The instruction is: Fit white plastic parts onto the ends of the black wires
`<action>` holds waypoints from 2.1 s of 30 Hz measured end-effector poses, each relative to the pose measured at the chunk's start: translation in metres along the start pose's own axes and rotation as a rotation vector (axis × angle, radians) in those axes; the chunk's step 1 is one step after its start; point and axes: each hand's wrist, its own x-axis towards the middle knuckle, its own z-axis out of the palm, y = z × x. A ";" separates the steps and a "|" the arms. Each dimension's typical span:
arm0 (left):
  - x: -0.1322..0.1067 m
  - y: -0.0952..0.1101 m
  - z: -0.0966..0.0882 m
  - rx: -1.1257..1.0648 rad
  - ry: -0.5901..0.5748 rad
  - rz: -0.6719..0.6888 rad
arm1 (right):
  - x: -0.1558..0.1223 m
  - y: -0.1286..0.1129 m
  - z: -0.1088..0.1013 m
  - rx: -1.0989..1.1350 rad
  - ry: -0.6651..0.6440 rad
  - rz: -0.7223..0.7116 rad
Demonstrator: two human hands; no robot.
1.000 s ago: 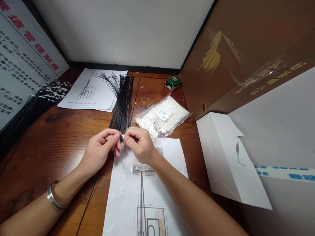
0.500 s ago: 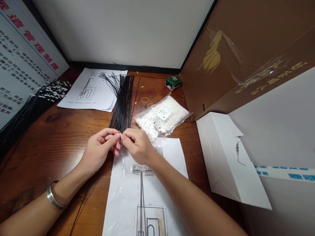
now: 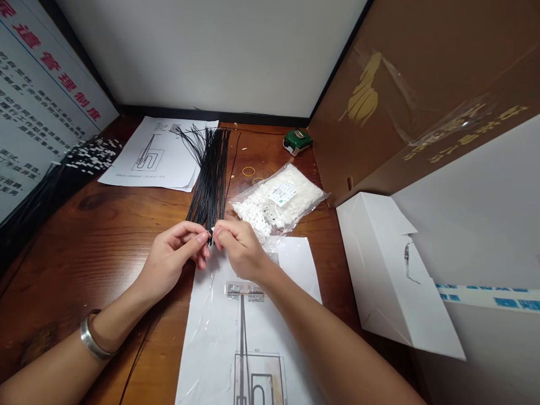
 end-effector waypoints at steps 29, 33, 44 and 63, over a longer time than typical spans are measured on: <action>-0.002 0.001 0.000 0.028 -0.119 -0.020 | 0.000 0.004 -0.007 0.166 -0.227 0.030; -0.002 0.001 0.001 0.027 -0.134 -0.007 | -0.001 0.005 -0.007 0.172 -0.233 0.043; -0.001 0.000 0.000 0.050 -0.140 -0.008 | -0.002 0.005 -0.007 0.006 -0.181 -0.065; -0.001 0.001 -0.001 0.053 -0.118 -0.028 | -0.004 0.000 -0.004 -0.234 -0.114 -0.289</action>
